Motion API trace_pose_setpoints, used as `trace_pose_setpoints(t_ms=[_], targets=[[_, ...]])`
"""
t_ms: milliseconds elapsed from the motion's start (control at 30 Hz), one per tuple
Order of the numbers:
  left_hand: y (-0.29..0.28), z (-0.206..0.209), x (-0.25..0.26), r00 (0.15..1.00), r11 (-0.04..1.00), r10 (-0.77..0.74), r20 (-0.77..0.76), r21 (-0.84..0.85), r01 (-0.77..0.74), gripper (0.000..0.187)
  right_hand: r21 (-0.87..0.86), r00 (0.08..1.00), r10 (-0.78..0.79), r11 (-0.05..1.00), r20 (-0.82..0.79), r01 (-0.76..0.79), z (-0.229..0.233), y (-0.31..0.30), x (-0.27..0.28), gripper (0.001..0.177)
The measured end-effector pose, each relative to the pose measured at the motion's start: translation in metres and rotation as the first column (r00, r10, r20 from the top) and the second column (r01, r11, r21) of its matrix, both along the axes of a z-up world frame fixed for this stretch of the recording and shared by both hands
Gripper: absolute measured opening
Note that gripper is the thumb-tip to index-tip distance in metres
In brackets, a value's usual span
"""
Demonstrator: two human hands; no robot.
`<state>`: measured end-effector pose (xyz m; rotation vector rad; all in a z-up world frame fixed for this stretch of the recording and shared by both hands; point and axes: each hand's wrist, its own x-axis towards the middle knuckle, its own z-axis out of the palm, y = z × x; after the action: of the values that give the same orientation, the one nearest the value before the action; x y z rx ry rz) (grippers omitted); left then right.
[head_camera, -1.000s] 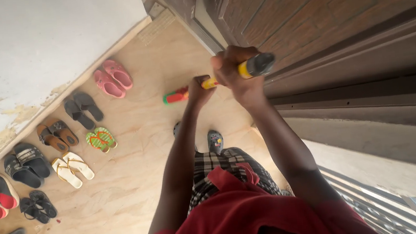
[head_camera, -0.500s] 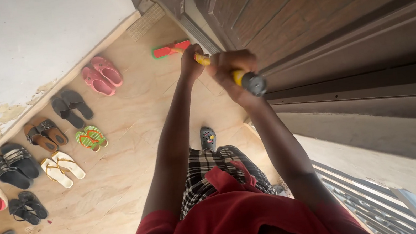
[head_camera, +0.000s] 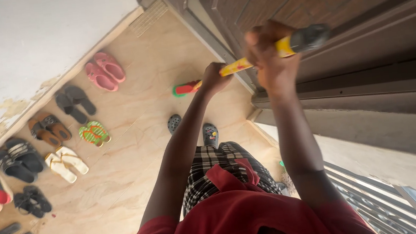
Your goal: Sweeping a tiled floor with a brush and organizing sandals in an entryway.
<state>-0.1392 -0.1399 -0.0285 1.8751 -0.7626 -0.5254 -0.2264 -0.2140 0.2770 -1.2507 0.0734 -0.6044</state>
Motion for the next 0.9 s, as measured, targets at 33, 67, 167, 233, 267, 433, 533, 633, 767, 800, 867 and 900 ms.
trace_pose_setpoints(t_ms=[33,67,167,233,267,433,533,633,767,800,867,900], targets=[[-0.001,0.009,0.004,1.000,1.000,0.005,-0.002,0.004,-0.005,0.011,0.004,1.000,0.005,1.000,-0.002,-0.005,0.007,0.001,-0.001,0.035],[-0.003,0.018,0.009,1.000,0.998,-0.012,0.022,-0.057,0.013,0.012,-0.020,0.998,-0.016,1.000,0.055,0.017,0.015,0.002,-0.002,0.036],[-0.011,0.034,0.015,0.998,0.997,-0.016,0.059,-0.076,0.021,0.008,-0.053,0.993,-0.031,0.998,0.111,0.037,0.017,-0.001,-0.015,0.039],[-0.020,0.033,0.029,0.996,0.999,0.002,0.090,-0.052,0.002,0.005,-0.081,0.992,-0.016,0.996,0.129,0.027,0.010,-0.002,-0.017,0.041],[-0.024,0.026,0.037,0.998,0.998,-0.005,0.058,-0.057,0.009,0.006,-0.143,0.988,-0.021,0.989,0.153,0.043,0.004,0.000,-0.015,0.040],[-0.027,-0.017,0.040,1.000,1.000,-0.019,-0.016,-0.006,0.019,0.019,-0.362,0.998,-0.039,0.931,0.047,0.053,-0.025,0.011,-0.021,0.040],[-0.012,-0.018,0.030,0.978,0.990,-0.133,-0.162,-0.075,0.122,0.022,-0.428,0.997,-0.043,0.904,-0.064,0.011,-0.020,0.019,-0.020,0.042],[-0.002,-0.020,0.016,0.983,0.987,-0.148,-0.107,0.040,0.153,0.023,-0.484,0.997,-0.040,0.875,-0.059,0.006,-0.014,0.024,-0.022,0.039],[0.026,0.004,-0.004,0.981,0.987,-0.083,-0.173,0.120,0.105,0.021,-0.345,0.997,0.039,0.937,-0.070,-0.061,0.001,0.036,-0.023,0.041],[0.030,0.012,-0.008,0.975,0.992,-0.016,-0.222,0.115,0.042,0.022,-0.341,0.997,0.040,0.938,-0.061,-0.058,0.007,0.037,-0.021,0.038],[0.037,0.024,-0.015,0.973,0.998,-0.006,-0.233,0.063,0.021,0.018,-0.275,0.996,0.062,0.958,-0.059,-0.076,-0.003,0.036,-0.018,0.041],[0.048,0.027,-0.029,0.963,1.000,0.016,-0.269,0.028,-0.009,0.014,-0.190,0.992,0.097,0.976,-0.080,-0.111,-0.009,0.039,-0.022,0.044]])
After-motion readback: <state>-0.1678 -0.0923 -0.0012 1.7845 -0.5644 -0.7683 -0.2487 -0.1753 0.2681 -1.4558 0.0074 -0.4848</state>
